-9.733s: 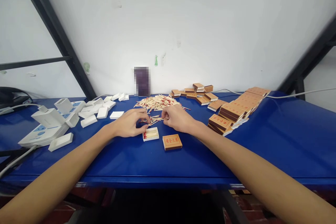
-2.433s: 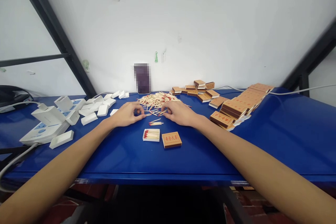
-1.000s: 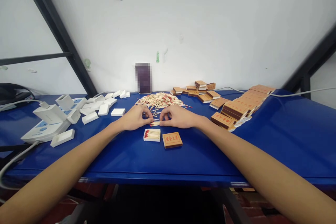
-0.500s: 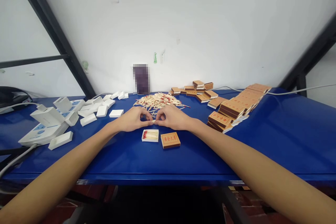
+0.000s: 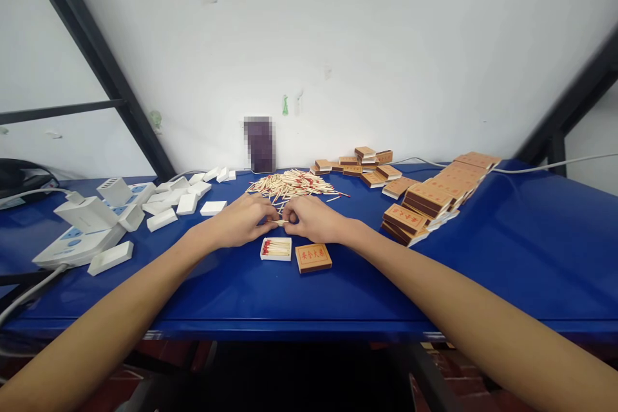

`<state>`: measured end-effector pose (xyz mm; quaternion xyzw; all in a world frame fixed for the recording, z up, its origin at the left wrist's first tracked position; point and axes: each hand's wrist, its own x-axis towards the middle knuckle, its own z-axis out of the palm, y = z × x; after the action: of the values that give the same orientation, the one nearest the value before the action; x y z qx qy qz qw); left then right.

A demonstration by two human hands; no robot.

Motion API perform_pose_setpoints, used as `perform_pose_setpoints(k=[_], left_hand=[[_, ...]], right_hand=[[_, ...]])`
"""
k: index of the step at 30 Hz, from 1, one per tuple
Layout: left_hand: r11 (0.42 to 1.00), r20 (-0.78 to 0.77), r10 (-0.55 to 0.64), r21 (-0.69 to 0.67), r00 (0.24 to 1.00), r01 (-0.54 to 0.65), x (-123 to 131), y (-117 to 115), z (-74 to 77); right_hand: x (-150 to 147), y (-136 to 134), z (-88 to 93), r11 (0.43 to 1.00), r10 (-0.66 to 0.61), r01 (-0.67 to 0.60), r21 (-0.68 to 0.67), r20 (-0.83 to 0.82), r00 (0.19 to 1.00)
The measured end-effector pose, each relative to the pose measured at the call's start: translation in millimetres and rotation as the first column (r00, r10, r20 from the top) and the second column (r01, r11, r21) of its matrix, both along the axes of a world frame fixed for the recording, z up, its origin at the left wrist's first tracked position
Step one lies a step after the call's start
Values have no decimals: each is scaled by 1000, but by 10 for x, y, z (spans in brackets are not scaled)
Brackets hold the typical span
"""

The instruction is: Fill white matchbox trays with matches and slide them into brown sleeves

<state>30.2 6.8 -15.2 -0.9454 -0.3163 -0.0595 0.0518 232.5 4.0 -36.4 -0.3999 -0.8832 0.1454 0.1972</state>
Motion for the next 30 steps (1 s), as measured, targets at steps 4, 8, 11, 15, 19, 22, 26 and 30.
perform_pose_setpoints(k=[4,8,11,15,19,22,26,30], left_hand=[[988,-116,-36,143,993,53,5,-43,-25],[973,-167,-43,217,985,79,21,-41,-96],[984,-150,-49,159,987,73,31,-36,-72],[999,-142,-34,-9,989,33,46,-26,54],[995,-149,-7,-96,989,-8,51,10,124],[996,-139,-2,-93,990,-11,42,41,120],[997,-145,-13,-73,989,3,34,51,110],[998,-146,-14,-59,989,6,38,6,134]], right_hand=[[-8,-1,0,1000,9,-8,-10,20,1000],[11,21,-16,1000,24,-24,6,23,999],[15,21,-11,1000,13,-13,-13,16,1000],[-3,-13,47,998,17,-15,-65,25,1000],[-11,-40,102,996,38,-33,-82,63,997],[-5,-38,99,994,19,-13,-107,61,998],[-7,-24,70,994,2,2,-105,41,999],[-9,-44,89,994,8,-3,-112,45,999]])
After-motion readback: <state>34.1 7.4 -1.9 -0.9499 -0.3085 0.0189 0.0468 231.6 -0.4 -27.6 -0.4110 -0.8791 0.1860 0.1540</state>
